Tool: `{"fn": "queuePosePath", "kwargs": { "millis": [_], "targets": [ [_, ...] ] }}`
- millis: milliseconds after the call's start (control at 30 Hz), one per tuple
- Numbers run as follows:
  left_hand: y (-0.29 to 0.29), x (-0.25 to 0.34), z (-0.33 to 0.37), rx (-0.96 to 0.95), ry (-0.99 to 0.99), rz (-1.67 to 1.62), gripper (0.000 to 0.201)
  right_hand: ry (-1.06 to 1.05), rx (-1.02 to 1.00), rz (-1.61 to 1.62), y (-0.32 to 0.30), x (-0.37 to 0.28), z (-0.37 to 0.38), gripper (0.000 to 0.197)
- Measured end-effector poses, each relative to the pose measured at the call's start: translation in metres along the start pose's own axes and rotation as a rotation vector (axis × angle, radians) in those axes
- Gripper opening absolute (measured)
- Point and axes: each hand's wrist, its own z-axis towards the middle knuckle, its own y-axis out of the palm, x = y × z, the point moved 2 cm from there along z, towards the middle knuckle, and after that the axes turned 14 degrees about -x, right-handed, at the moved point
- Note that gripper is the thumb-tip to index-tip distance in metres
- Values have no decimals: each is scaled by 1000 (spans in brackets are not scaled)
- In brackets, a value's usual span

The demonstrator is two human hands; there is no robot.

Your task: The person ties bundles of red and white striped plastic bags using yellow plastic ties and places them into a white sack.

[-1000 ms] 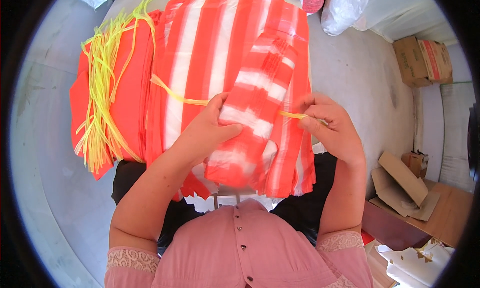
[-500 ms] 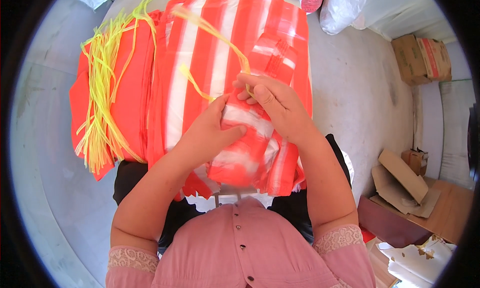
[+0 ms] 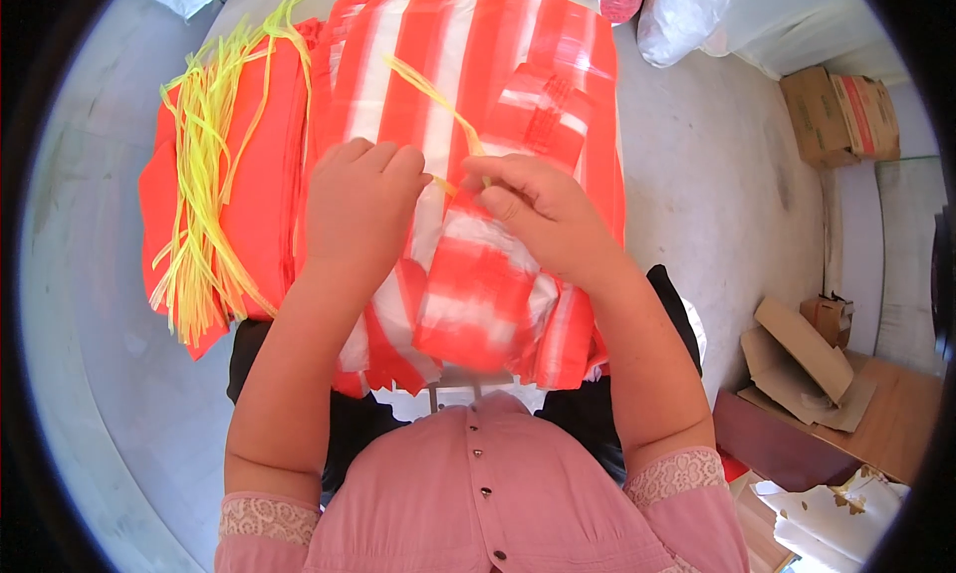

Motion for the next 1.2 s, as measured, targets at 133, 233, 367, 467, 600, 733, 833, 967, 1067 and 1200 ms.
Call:
{"fn": "queuePosePath", "kwargs": {
  "millis": [133,233,367,467,600,733,833,967,1067,1200],
  "targets": [
    [0,8,-5,-111,-58,-694,20,-3,-8,-129,7,-2,2,29],
    [0,16,-9,-83,32,-1134,32,-8,-83,-179,10,-5,3,22],
    [2,19,-6,-9,-33,-1362,45,-47,9,-155,11,0,1,16],
    [8,20,-2,-163,40,-1072,44,-95,51,3,11,0,1,15],
    [18,16,-2,-165,-92,-926,24,57,58,31,8,-14,-3,17],
    [23,17,-3,-128,-156,-1021,10,39,119,-139,4,-12,-11,19],
    [18,19,-4,-131,-130,-1086,9,-139,83,-617,3,-16,-15,18],
    [6,23,-1,-66,96,-875,9,-262,216,-787,7,-24,-15,11],
    [3,23,-2,-41,110,-846,7,-225,229,-800,5,-20,-13,6],
    [4,23,-3,-99,85,-875,6,-94,-37,-431,-4,-14,-15,9]
  ]
}}
